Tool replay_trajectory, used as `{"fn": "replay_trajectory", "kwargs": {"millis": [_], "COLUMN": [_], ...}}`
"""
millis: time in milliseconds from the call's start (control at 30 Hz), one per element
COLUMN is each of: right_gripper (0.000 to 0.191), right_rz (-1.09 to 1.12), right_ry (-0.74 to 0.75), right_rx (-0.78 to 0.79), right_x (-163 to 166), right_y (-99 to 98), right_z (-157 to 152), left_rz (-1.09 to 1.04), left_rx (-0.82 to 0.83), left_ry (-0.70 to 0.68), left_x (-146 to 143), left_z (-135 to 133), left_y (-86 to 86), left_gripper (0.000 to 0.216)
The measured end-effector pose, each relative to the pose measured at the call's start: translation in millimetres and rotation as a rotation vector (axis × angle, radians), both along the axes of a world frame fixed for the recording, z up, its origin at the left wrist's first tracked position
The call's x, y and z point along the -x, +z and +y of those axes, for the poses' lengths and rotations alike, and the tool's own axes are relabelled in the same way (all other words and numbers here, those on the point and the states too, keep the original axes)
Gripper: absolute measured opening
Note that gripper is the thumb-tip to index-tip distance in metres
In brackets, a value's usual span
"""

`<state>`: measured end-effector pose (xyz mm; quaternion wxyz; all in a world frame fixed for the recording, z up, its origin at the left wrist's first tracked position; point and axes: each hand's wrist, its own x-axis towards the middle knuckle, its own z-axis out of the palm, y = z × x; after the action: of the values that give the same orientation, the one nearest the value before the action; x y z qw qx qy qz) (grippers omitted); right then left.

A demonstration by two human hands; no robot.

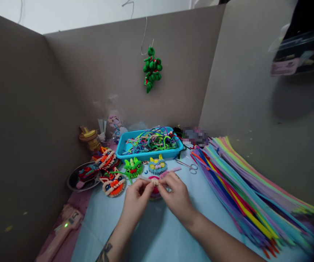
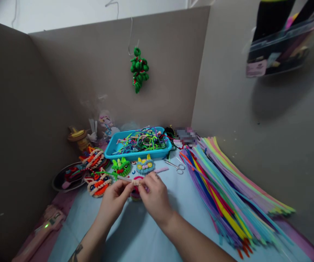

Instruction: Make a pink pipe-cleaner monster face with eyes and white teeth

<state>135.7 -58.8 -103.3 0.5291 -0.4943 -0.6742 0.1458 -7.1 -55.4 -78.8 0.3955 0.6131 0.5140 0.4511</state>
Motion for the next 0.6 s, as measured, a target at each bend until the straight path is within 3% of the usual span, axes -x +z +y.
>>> {"fn": "replay_trajectory", "kwargs": {"millis": [267,600], "right_gripper": [0.013,0.017], "right_rz": [-0.073,-0.113], "right_ry": [0.019,0.154], "right_rx": [0.011,-0.022], "right_x": [3.6,1.7], "right_y": [3.2,0.4], "right_z": [-3.1,-1.2], "left_rz": [-0.010,0.059], "left_rx": [-0.028,-0.230], "left_ry": [0.061,0.045], "left_x": [0.4,2.2], "left_z": [-1.1,0.0], "left_y": [0.5,-5.5], "left_gripper": [0.027,0.017]}}
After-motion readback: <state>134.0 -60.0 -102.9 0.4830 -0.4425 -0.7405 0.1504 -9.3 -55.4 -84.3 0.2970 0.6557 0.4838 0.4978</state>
